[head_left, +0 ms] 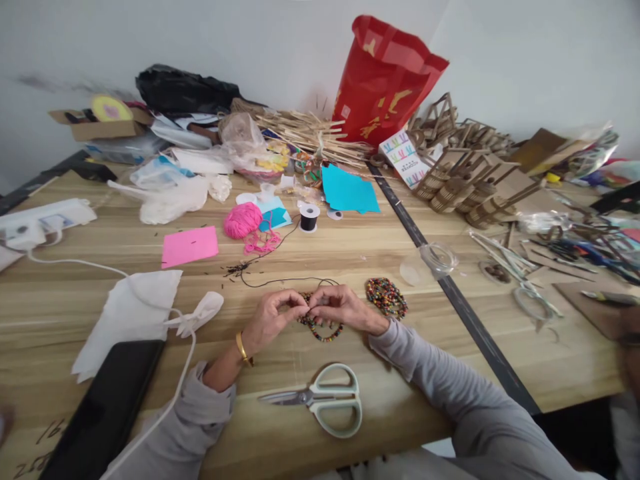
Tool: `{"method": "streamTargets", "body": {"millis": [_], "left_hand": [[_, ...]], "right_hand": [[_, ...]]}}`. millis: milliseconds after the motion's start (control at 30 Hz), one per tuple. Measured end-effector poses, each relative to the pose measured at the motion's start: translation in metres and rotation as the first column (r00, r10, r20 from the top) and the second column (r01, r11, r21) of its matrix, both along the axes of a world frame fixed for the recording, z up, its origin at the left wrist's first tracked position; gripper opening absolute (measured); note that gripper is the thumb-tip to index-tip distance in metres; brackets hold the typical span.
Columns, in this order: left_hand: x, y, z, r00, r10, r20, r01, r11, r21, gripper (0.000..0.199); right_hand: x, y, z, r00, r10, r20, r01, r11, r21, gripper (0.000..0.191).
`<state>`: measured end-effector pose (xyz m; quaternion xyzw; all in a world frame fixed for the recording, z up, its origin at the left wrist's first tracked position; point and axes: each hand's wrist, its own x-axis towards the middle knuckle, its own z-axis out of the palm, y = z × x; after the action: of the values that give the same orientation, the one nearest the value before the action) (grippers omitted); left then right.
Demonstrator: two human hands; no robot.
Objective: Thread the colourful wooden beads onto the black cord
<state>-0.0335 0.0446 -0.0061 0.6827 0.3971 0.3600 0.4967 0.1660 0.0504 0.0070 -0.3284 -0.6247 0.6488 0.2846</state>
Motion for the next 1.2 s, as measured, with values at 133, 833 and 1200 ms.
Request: {"method": "streamTargets", "body": {"millis": [133,833,1200], "left_hand": [[0.002,-0.001,0.004,0.999,-0.01,-0.041,0.01,1.0,0.005,0.014],[0.003,-0.001,0.007,0.993,-0.031,-0.117,0.04,0.996,0.074,0.014],[0.003,-0.001,0.007,0.992,-0.014,-0.124,0.017,1.0,0.021,0.015]], "right_hand": [[0.006,0.002,0.004,0.999,0.034,0.027,-0.034,0.999,0.003,0.031],[0.027,0.002,0.036,0.891,0.423,0.166,-0.443,0.889,0.113,0.024],[0.037,-0.002,0.024,0.921,0.391,0.007,-0.382,0.903,-0.196,0.031]]}}
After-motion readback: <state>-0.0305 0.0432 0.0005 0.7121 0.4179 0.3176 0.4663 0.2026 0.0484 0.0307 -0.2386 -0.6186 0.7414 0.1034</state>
